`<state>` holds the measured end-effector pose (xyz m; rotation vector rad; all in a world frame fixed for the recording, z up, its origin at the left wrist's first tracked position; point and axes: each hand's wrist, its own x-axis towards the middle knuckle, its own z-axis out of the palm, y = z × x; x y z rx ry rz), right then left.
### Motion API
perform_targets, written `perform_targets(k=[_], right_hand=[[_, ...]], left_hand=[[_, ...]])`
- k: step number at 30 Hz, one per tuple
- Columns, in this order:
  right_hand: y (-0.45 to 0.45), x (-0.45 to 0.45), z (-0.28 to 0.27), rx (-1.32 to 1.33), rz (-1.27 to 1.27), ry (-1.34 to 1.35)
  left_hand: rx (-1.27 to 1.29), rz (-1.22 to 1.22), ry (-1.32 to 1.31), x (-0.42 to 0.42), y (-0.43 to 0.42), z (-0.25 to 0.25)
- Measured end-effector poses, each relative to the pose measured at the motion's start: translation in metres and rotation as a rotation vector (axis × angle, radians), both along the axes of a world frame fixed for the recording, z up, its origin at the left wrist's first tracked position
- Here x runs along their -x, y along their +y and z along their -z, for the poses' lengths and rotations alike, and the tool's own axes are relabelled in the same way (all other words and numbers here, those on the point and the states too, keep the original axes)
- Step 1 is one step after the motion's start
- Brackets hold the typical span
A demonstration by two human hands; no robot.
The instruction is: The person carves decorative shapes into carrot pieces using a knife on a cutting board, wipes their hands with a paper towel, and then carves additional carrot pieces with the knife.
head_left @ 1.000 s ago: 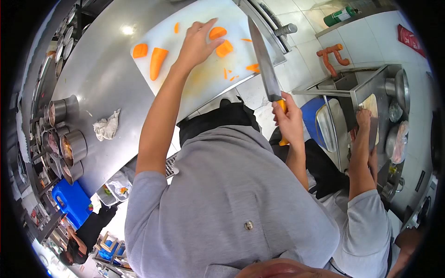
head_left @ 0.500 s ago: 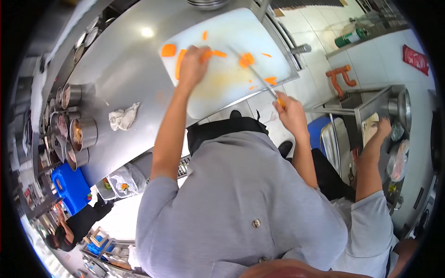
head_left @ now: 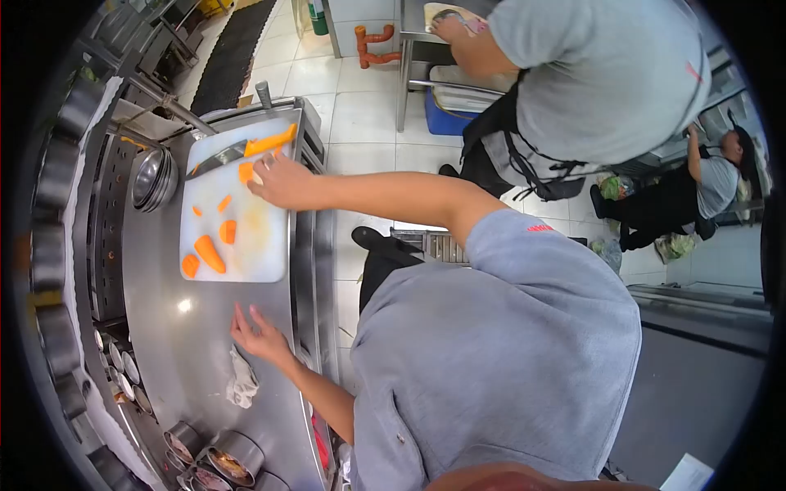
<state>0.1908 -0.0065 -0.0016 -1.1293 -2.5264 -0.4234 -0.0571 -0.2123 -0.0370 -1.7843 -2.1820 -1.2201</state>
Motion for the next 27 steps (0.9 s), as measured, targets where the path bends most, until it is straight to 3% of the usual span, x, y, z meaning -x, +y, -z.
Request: perform_targets(k=[3,8,9,10,12,13,14,15,20,23,27], right_hand=[[-0.046,0.005,0.001,0.006,-0.083,0.043],[-0.105,0.022,-0.011,0.124,-0.150,0.075],[-0.104,0.034,0.017,0.305,-0.160,0.385],[-0.113,0.033,0.024,0.181,-0.166,0.313],[-0.136,0.037,0.004,0.133,-0.282,0.297],[-0.141,0.052,0.016,0.432,-0.211,0.562],[-0.153,0.048,0.016,0.160,-0.383,0.299],[-0.169,0.051,0.019,0.124,-0.427,0.259],[-0.256,0.039,0.055,0.404,-0.540,0.204],[-0.293,0.015,0.088,0.614,-0.446,0.114],[-0.312,-0.028,0.125,0.777,-0.381,0.068]], left_hand=[[0.023,-0.084,-0.206,0.017,-0.040,-0.011],[-0.066,-0.163,-0.188,0.047,-0.083,-0.030],[-0.113,-0.177,-0.206,0.059,-0.093,-0.038],[-0.149,-0.221,-0.308,0.064,-0.103,-0.048],[-0.175,-0.346,-0.100,0.076,-0.129,-0.086],[-0.234,-0.376,-0.043,0.086,-0.143,-0.099],[-0.302,-0.396,0.091,0.100,-0.159,-0.111],[-0.309,-0.454,0.145,0.117,-0.177,-0.133],[-0.408,-0.616,0.230,0.181,-0.262,-0.227],[-0.435,-0.678,0.268,0.241,-0.286,-0.278],[-0.531,-0.858,0.359,0.378,-0.304,-0.348]])
